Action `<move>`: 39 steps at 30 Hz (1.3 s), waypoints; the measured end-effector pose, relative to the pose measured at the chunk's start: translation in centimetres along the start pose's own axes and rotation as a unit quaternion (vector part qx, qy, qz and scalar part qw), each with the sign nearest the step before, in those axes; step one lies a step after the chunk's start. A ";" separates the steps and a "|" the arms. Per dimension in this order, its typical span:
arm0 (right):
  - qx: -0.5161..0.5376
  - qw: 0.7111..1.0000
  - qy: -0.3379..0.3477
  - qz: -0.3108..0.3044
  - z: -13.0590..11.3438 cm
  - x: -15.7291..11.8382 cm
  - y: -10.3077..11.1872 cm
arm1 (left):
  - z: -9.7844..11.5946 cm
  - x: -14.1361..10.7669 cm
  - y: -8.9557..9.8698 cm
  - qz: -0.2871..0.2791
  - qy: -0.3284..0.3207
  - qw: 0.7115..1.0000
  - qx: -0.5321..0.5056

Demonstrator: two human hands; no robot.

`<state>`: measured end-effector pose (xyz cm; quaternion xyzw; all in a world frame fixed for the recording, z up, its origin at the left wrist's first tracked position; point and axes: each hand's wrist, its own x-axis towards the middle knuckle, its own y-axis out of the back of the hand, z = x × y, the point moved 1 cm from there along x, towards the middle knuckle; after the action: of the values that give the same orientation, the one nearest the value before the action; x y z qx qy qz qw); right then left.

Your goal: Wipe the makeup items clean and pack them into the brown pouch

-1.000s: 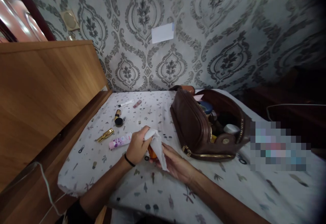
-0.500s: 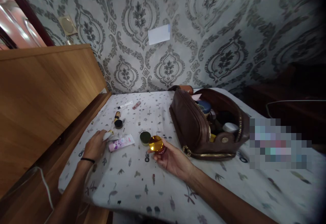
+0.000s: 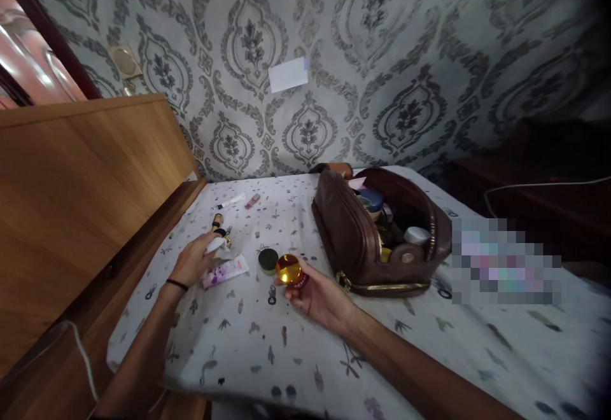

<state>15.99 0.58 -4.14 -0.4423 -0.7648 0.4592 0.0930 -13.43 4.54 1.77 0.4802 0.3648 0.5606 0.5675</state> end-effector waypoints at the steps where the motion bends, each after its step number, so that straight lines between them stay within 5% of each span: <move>1: 0.000 1.000 -0.001 -0.001 0.0 0.0 0.0 | 0.7 0.2 0.2 0.018 -0.001 1.000 -0.003; 6: 0.002 1.000 0.015 0.013 0.3 0.3 0.4 | 6.8 -0.8 -0.3 0.134 -0.099 0.977 -0.135; 10: 0.012 0.999 0.036 -0.008 0.7 0.8 0.9 | 13.2 -2.4 -3.1 0.123 -0.284 0.933 -0.184; 14: 0.027 0.998 0.055 -0.027 0.4 0.7 1.3 | 16.5 -2.0 -5.7 0.073 -0.344 0.910 -0.219; 21: 0.086 0.996 0.003 0.013 -0.1 0.2 1.2 | 16.4 -0.4 -6.9 0.120 -0.337 0.873 -0.331; 25: 0.041 0.998 -0.040 -0.016 0.4 0.3 1.2 | 15.5 -1.0 -7.0 0.120 -0.305 0.876 -0.353; 30: 0.017 0.996 -0.021 -0.083 0.5 -0.1 0.8 | 14.3 -0.5 -6.6 0.174 -0.268 0.904 -0.285; 39: -0.019 0.999 0.015 -0.043 0.6 -0.4 0.3 | 13.3 0.3 -6.7 0.264 -0.260 0.907 -0.199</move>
<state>16.07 -0.03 -4.61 -0.4174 -0.7903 0.4335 0.1154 1.22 3.59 -0.94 0.5648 -0.0551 0.6061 0.5573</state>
